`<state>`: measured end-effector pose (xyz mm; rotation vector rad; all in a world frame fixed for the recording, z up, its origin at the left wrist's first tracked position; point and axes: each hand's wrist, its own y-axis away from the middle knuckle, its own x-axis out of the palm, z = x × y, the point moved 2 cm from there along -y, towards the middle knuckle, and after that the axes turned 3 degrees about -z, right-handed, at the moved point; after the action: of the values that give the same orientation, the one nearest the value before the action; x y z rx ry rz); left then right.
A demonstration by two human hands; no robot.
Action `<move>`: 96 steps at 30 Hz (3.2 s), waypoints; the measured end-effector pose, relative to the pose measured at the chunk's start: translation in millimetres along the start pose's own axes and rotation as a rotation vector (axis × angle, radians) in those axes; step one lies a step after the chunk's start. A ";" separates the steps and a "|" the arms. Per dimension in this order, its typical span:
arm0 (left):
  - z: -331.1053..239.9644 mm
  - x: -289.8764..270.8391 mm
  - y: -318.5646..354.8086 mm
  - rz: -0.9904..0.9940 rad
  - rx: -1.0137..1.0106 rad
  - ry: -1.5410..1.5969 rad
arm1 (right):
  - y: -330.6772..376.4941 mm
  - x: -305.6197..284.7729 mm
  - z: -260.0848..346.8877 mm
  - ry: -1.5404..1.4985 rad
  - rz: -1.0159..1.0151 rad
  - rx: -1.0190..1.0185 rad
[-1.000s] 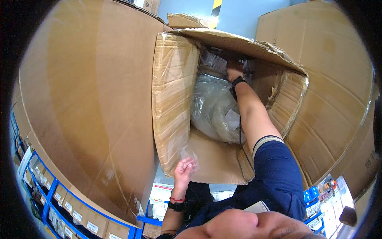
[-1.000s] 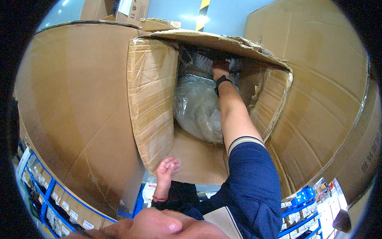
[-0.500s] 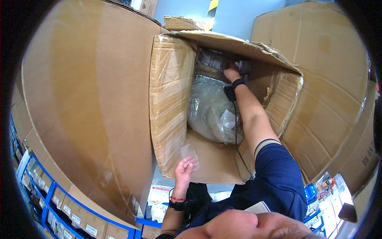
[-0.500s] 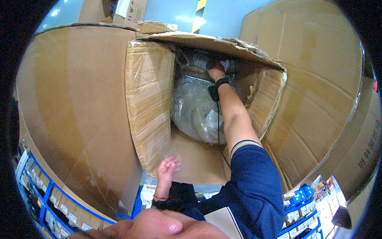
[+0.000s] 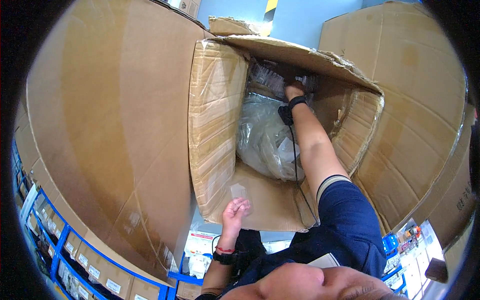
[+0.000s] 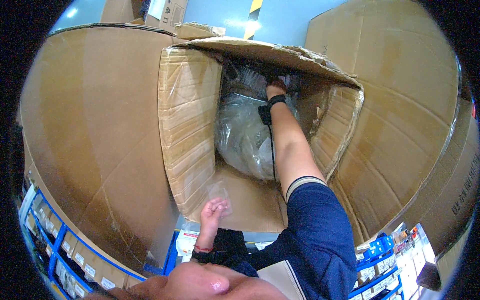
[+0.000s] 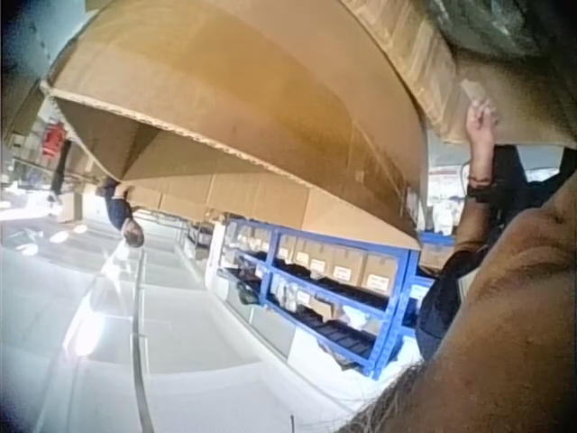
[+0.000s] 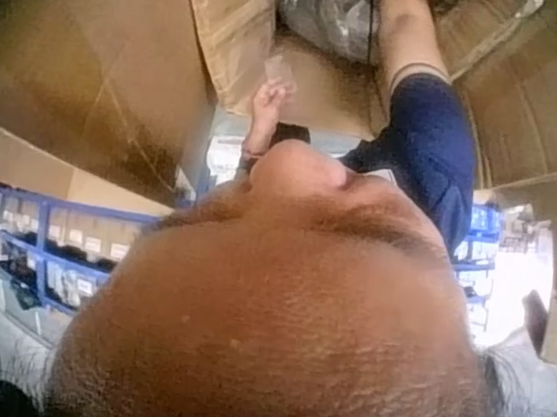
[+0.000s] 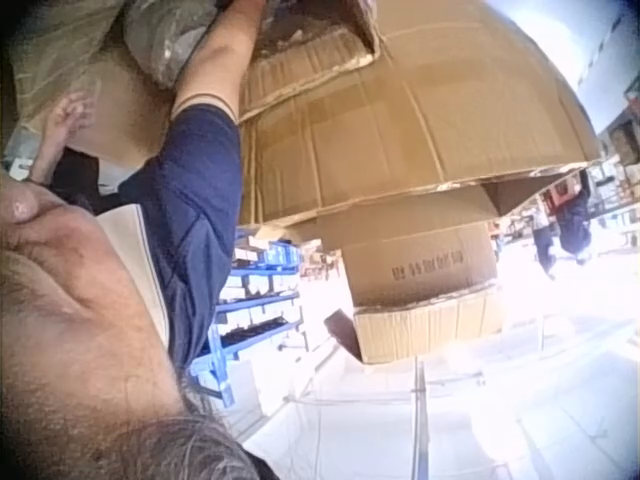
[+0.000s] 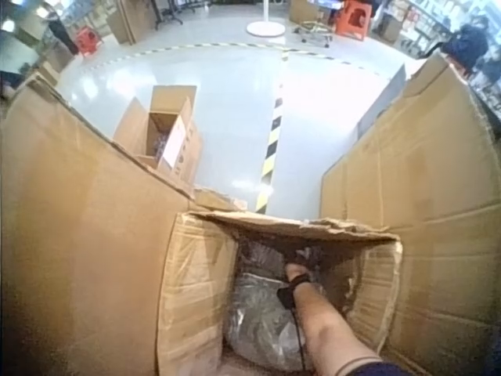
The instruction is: The recorder is sorting, stacking, and inspecting clear plastic component trays from boxes and bringing them to a workbench.
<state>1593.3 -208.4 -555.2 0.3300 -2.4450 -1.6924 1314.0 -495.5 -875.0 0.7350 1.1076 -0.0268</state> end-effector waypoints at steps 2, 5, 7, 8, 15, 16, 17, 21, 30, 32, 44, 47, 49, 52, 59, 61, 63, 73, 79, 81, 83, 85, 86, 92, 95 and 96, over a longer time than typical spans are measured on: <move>2.3 -2.6 1.4 -0.008 -0.022 0.004 | 5.6 1.1 4.7 -0.027 0.076 0.022; 2.1 -1.6 -0.4 0.006 -0.001 -0.012 | -2.8 4.9 2.7 0.057 0.131 0.011; 1.8 -1.6 -1.1 -0.005 -0.004 -0.040 | -4.6 7.4 -2.7 0.033 0.145 -0.021; 1.1 0.5 -1.1 -0.006 -0.005 -0.039 | -5.7 6.7 -6.9 0.009 0.156 -0.050; -0.5 1.1 2.7 0.017 -0.002 -0.035 | 26.5 -18.1 -41.0 -0.670 0.038 0.100; -2.1 1.7 4.4 0.023 0.001 -0.059 | 42.8 -28.1 -32.4 -0.980 0.055 0.252; -4.0 4.0 7.7 0.026 0.006 -0.053 | 49.4 -33.0 -31.6 -0.977 0.053 0.245; -43.1 37.1 23.9 -0.079 0.153 0.077 | 70.7 -62.3 -32.2 -1.042 0.029 0.281; -47.8 31.5 35.2 0.085 0.222 -0.170 | 147.0 -154.6 8.8 -1.351 -0.053 0.126; -61.6 36.5 36.9 0.055 0.324 -0.208 | 176.5 -177.5 22.6 -1.317 -0.040 0.019; -180.5 94.6 140.1 0.322 0.444 0.404 | 388.1 -359.0 98.1 -1.833 0.739 -0.224; -188.1 105.7 168.9 0.359 0.485 0.498 | 399.7 -386.0 85.6 -1.809 0.785 -0.308; -190.7 117.0 190.5 0.414 0.624 0.486 | 406.5 -405.8 80.5 -1.774 0.777 -0.296; -195.8 131.0 222.1 0.377 0.815 0.217 | 428.6 -445.9 85.8 -1.493 0.475 -0.479; -224.0 151.6 312.9 0.411 1.100 -0.083 | 476.4 -551.4 79.8 -0.488 -0.201 -1.028; -229.5 157.7 336.2 0.451 1.141 -0.094 | 490.5 -569.9 74.9 -0.565 -0.013 -0.931; -236.0 164.2 361.6 0.460 1.226 -0.107 | 504.6 -578.4 70.8 -0.605 -0.073 -0.971; -228.7 173.4 412.7 0.533 1.397 -0.220 | 539.2 -595.9 50.7 -0.975 0.064 -0.981; -225.5 174.3 426.8 0.586 1.338 -0.111 | 545.0 -605.1 49.8 -1.100 0.258 -0.939; -225.9 173.8 430.8 0.579 1.341 -0.117 | 542.5 -602.4 48.8 -1.116 0.262 -0.944; -224.2 172.8 432.8 0.573 1.341 -0.122 | 545.4 -602.3 49.0 -1.133 0.270 -0.950; -223.3 172.7 433.8 0.600 1.312 -0.077 | 546.5 -602.5 50.3 -1.149 0.279 -0.959; -223.1 172.5 433.5 0.599 1.312 -0.077 | 546.6 -601.7 50.5 -1.147 0.272 -0.967; -220.7 169.9 428.3 0.475 1.503 -0.157 | 555.8 -603.1 54.3 -1.162 0.285 -0.947; -219.4 171.8 436.2 0.535 1.463 -0.095 | 556.4 -604.2 54.7 -1.160 0.339 -0.936; -218.5 171.6 436.1 0.576 1.397 -0.044 | 556.8 -604.0 55.3 -1.172 0.391 -0.930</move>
<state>1440.1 -303.0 -70.5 -0.2830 -2.8731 0.3617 1279.4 -298.6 -76.3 -0.0043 -0.2087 0.3330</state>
